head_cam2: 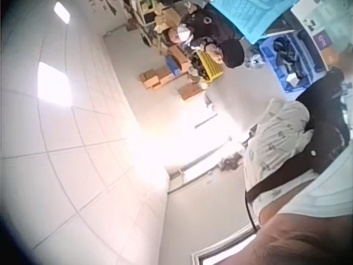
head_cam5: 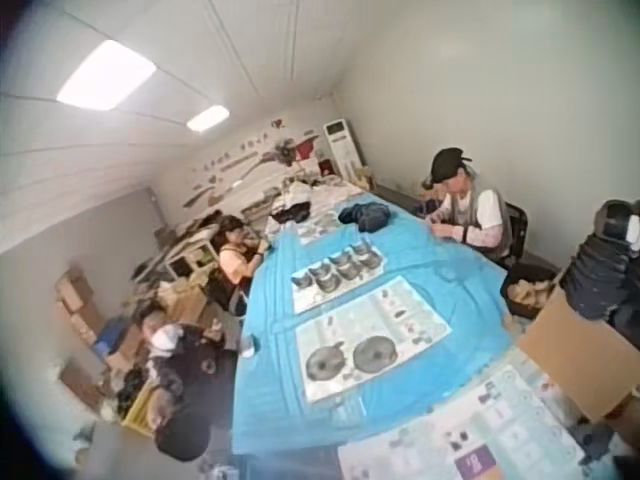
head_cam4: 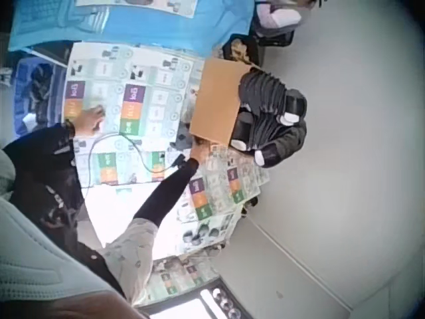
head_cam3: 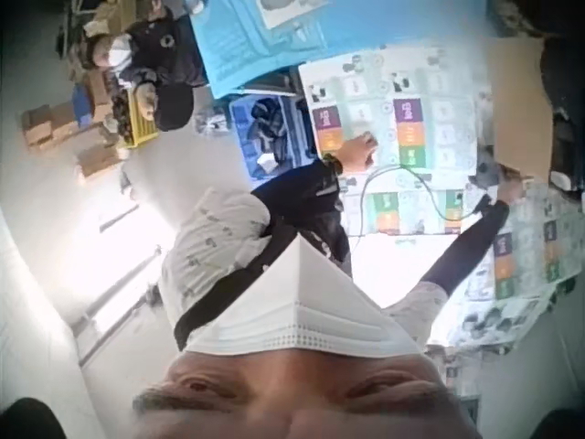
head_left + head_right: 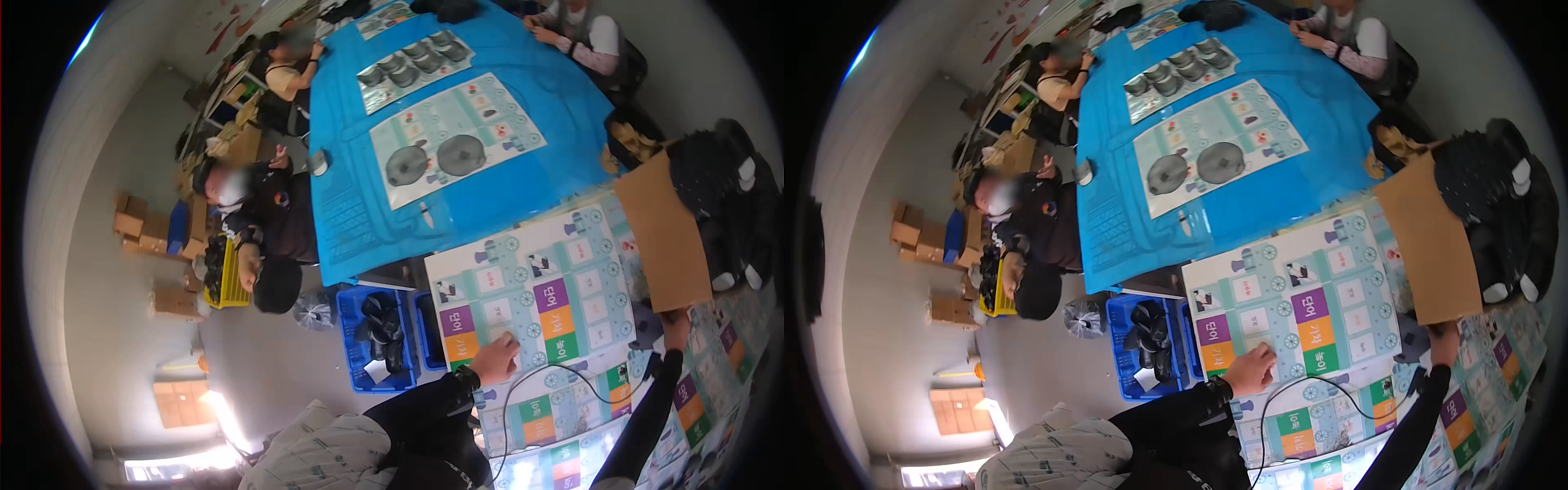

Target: Applying adhesive to shoe components and assembling them at a manufacturing table.

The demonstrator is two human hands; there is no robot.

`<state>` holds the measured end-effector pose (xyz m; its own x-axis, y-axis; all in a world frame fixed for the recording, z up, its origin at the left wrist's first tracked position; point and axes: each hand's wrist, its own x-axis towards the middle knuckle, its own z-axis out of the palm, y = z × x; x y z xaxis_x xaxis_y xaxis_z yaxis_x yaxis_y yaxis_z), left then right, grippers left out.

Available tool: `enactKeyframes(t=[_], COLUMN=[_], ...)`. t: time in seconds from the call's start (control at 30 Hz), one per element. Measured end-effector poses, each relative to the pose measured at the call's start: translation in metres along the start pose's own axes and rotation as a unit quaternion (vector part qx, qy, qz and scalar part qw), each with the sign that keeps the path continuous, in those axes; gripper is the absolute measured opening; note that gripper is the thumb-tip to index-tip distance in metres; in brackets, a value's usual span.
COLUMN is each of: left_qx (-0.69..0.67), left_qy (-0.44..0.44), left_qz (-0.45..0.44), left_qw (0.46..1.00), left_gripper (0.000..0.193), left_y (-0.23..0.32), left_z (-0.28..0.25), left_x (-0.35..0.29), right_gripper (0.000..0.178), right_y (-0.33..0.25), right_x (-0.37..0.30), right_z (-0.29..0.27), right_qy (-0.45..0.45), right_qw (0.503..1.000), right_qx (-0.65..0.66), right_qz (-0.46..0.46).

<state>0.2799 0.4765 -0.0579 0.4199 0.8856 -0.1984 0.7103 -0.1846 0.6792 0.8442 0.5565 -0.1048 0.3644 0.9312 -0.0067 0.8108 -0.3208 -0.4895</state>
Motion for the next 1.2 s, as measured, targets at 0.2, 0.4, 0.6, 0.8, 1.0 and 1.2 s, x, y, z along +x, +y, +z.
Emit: enactKeyframes(t=[0.2, 0.4, 0.6, 0.8, 1.0, 1.2], left_qx=[0.032, -0.036, -0.122, -0.319, -0.478, -0.573], left_qy=[0.047, -0.048, 0.095, 0.135, 0.191, 0.229], left_qz=[0.041, -0.013, -0.037, -0.225, -0.326, -0.311], left_qw=[0.998, 0.998, 0.987, 0.911, 0.793, 0.723], left_gripper=[0.023, 0.03, 0.027, 0.026, 0.03, 0.026], left_y=[-0.006, -0.012, -0.027, -0.053, -0.089, -0.121], left_z=[-0.006, 0.003, -0.021, -0.056, -0.079, -0.105], left_x=[-0.013, -0.026, -0.135, -0.308, -0.439, -0.484], right_gripper=[0.064, 0.04, 0.055, 0.051, 0.058, 0.047], right_y=[-0.08, -0.179, -0.192, -0.167, -0.15, -0.192], right_x=[-0.062, -0.149, -0.303, -0.393, -0.419, -0.462], right_z=[-0.046, -0.082, -0.025, 0.041, 0.05, 0.012], right_qy=[0.082, 0.151, 0.028, -0.075, -0.022, -0.069], right_qw=[0.987, 0.98, 0.796, 0.748, 0.988, 0.974], right_qx=[-0.074, 0.125, 0.578, 0.624, 0.084, 0.204], right_qz=[-0.118, -0.042, 0.176, 0.212, 0.131, 0.069])
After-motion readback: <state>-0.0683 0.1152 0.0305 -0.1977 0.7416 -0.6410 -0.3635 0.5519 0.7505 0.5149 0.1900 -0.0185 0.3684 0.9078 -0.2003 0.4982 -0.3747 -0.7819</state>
